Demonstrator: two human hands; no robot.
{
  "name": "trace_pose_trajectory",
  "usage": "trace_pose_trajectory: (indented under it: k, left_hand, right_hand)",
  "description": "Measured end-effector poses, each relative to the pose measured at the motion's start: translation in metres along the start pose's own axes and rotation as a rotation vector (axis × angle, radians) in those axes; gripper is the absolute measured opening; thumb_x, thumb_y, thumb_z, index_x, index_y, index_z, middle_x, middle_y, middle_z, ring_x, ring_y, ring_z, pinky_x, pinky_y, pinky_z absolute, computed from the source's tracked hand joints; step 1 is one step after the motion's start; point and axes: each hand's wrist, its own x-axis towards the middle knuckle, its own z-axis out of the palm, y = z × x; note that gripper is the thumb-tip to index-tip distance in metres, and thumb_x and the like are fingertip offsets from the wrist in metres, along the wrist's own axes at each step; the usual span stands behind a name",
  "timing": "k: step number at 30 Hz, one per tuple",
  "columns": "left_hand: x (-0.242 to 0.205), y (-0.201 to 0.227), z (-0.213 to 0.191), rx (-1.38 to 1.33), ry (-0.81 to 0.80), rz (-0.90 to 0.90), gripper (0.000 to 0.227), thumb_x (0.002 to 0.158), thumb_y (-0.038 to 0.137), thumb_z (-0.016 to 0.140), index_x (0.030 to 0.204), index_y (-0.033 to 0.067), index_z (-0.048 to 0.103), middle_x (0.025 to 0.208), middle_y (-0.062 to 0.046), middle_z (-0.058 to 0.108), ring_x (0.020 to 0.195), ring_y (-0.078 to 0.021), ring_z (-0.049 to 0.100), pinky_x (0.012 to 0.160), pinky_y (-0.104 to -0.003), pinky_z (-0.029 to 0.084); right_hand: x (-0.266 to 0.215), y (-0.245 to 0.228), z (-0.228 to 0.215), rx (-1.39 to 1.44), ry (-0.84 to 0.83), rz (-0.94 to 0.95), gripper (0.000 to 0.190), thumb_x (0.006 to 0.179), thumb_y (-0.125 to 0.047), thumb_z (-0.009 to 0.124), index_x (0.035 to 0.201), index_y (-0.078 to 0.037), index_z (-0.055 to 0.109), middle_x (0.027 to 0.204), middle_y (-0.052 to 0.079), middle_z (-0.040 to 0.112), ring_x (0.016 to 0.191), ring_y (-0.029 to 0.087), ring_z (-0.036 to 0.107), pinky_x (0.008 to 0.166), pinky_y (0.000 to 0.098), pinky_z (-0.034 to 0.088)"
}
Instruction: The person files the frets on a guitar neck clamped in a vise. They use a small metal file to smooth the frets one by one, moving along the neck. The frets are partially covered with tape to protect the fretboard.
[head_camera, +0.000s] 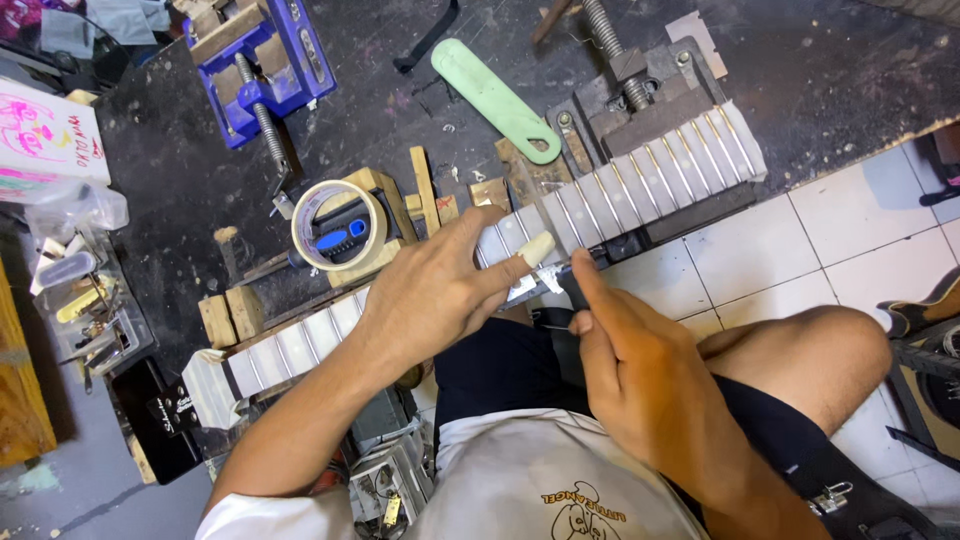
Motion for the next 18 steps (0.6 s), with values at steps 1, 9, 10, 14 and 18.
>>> trace_pose_trajectory:
  k: [1,9,10,14,18]
  left_hand:
    - [-0.002,0.0,-0.001,-0.001,0.002,0.001,0.03,0.099,0.019,0.078,0.128,0.0144,0.072,0.131,-0.025,0.057,0.096,-0.0409,0.069,0.043,-0.05,0.061]
    - [0.0,0.001,-0.002,0.017,-0.021,-0.011,0.054,0.101,0.021,0.076,0.152,0.0303,0.06,0.135,-0.026,0.058,0.099,-0.0406,0.07,0.047,-0.048,0.059]
    - [0.001,0.0,-0.003,0.013,-0.026,-0.009,0.054,0.101,0.021,0.076,0.152,0.0303,0.06,0.135,-0.026,0.058,0.099,-0.0406,0.07,0.047,-0.048,0.059]
    - [-0.001,0.0,-0.004,-0.017,0.033,0.026,0.023,0.101,0.023,0.078,0.123,0.0176,0.076,0.131,-0.025,0.059,0.1,-0.0393,0.071,0.047,-0.045,0.063]
    - [-0.003,-0.001,-0.001,-0.037,0.028,0.024,0.019,0.1,0.026,0.08,0.118,0.0206,0.079,0.136,-0.031,0.06,0.106,-0.0451,0.072,0.049,-0.047,0.064]
  right_hand:
    - [-0.007,0.004,0.001,-0.002,0.001,0.0,0.056,0.103,0.002,0.047,0.158,0.004,0.048,0.105,0.016,0.076,0.095,0.025,0.077,0.09,0.0391,0.057]
    - [-0.071,0.022,0.002,-0.019,0.056,-0.035,0.052,0.102,-0.003,0.053,0.153,0.003,0.05,0.128,0.018,0.075,0.095,0.02,0.083,0.095,0.0346,0.06]
    - [-0.052,0.018,0.002,-0.017,0.056,-0.028,0.052,0.102,-0.003,0.053,0.153,0.003,0.05,0.128,0.018,0.075,0.095,0.02,0.083,0.095,0.0346,0.06]
    - [-0.013,0.013,0.0,0.095,0.015,0.078,0.053,0.106,-0.009,0.049,0.158,-0.002,0.049,0.102,0.012,0.081,0.093,0.023,0.078,0.092,0.0372,0.056]
    - [-0.062,0.018,-0.002,0.116,0.06,0.052,0.053,0.106,-0.01,0.049,0.157,0.001,0.05,0.103,0.01,0.08,0.094,0.021,0.077,0.096,0.0351,0.057]
